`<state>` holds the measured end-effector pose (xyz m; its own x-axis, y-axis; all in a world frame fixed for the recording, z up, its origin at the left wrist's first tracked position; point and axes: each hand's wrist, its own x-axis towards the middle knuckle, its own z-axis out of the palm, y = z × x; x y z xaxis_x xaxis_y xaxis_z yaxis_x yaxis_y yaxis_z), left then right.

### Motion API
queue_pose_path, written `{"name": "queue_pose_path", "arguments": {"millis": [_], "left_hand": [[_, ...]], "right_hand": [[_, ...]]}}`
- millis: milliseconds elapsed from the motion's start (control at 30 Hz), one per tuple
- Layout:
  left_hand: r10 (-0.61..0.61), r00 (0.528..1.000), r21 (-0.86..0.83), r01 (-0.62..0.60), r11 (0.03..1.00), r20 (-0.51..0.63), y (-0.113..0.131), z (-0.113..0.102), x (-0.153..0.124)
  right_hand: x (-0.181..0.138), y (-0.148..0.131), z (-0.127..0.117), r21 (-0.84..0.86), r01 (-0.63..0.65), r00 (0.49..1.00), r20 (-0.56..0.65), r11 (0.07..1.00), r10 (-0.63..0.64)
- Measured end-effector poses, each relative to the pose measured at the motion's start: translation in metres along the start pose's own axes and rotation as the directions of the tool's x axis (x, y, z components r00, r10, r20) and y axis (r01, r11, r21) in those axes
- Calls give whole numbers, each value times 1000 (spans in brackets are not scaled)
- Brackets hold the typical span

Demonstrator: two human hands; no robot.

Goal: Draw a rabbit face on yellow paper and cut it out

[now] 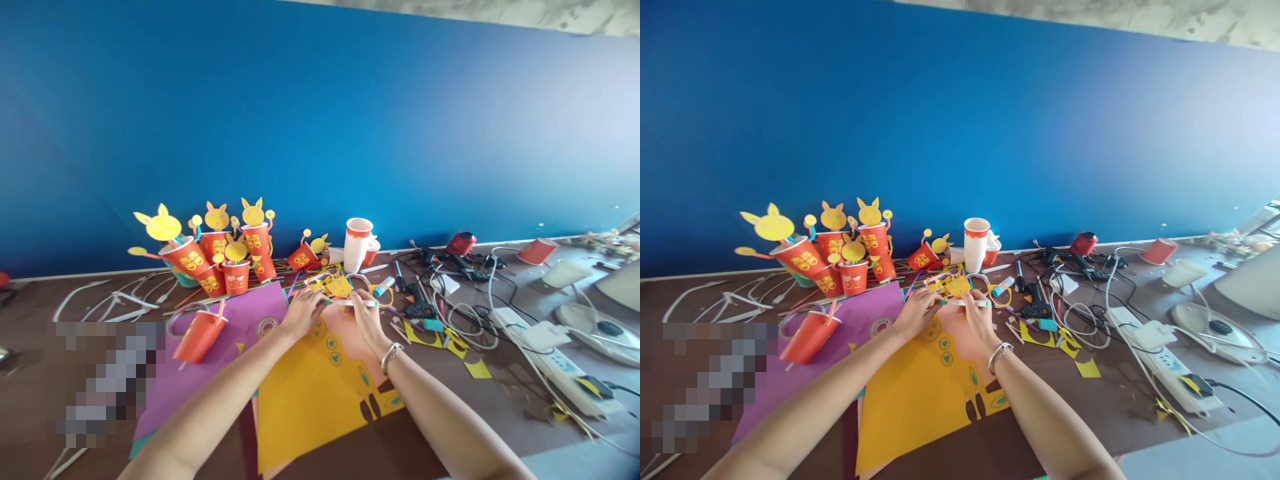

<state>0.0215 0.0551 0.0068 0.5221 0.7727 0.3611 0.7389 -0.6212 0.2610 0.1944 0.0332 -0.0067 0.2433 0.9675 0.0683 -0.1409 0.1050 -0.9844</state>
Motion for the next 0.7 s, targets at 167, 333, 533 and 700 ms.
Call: {"name": "queue_pose_path", "arguments": {"millis": [167,333,533,700], "left_hand": [[-2,998,-163,-7,987,-56,2,-4,-5],[80,995,-249,-92,964,-59,-1,-5,-5],[-40,989,-503,108,857,145,5,-24,-2],[-61,981,-531,151,834,183,11,-27,-1]], "right_hand": [[-4,-9,3,108,-17,999,-27,994,20],[-5,-9,5,58,-57,991,120,997,50],[-8,-14,7,-12,2,979,205,1000,0],[-9,-12,10,-6,7,979,205,1000,-6]]}}
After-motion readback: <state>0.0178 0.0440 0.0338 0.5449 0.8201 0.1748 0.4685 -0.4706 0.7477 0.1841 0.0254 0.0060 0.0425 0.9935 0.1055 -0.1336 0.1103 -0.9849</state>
